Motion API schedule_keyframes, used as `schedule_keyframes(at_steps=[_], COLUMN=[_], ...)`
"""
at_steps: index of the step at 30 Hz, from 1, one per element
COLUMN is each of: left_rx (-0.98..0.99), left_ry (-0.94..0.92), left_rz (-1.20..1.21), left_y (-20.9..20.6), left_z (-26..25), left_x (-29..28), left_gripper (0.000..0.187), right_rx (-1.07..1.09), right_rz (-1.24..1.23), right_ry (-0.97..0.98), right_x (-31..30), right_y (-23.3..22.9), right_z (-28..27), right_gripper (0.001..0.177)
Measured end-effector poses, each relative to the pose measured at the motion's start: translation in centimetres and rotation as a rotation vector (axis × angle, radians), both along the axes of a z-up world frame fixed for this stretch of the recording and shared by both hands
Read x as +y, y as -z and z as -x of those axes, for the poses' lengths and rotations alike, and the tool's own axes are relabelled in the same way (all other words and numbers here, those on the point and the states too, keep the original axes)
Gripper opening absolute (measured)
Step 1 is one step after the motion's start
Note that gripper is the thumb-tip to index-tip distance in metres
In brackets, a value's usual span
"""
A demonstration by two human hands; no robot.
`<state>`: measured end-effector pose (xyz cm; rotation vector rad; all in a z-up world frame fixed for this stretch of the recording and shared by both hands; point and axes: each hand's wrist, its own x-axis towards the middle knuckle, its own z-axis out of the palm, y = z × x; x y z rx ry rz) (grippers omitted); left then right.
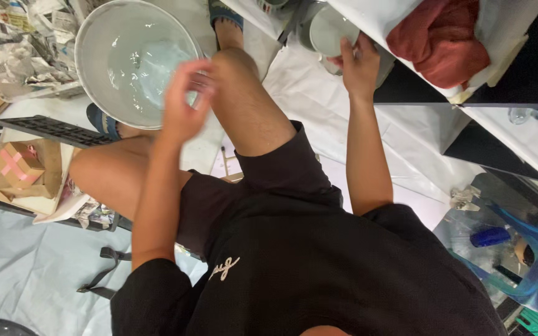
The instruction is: The person washes several small ceramic bowls and cups by hand in a bucket of water. They scrub the interior and exterior of each item, rinse it, and place it on a nearby shelf. The process is repeated for multiple items.
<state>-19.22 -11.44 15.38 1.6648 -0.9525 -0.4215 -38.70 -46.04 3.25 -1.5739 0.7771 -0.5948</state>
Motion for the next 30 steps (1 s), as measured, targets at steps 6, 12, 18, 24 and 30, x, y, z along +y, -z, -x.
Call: schedule_keyframes(at_steps=[6, 12, 18, 24, 30], left_rx=[0.132, 0.126, 0.092, 0.122, 0.111], left_ry=[0.235, 0.276, 0.311, 0.347, 0.443], left_rz=[0.102, 0.113, 0.118, 0.140, 0.085], left_y=[-2.5, -2.7, -2.8, -3.6, -5.3], left_z=[7.8, 10.6, 11.7, 13.1, 13.9], left_x=[-4.8, -6.3, -7.4, -8.8, -10.5], left_gripper=[0.069, 0.074, 0.073, 0.071, 0.065], right_rx=[-0.037, -0.024, 0.004, 0.049, 0.062], right_rz=[-0.015, 0.141, 0.252, 0.119, -0.025], right_ry=[0.116, 0.195, 0.164, 0.158, 0.030], right_x=[-2.8, -2.6, -2.1, -2.6, -1.4], right_y=[5.8, 7.0, 7.3, 7.8, 3.6], right_z=[-2.1, -2.5, -2.3, -2.0, 0.9], right_gripper=[0.028, 0.034, 0.036, 0.041, 0.041])
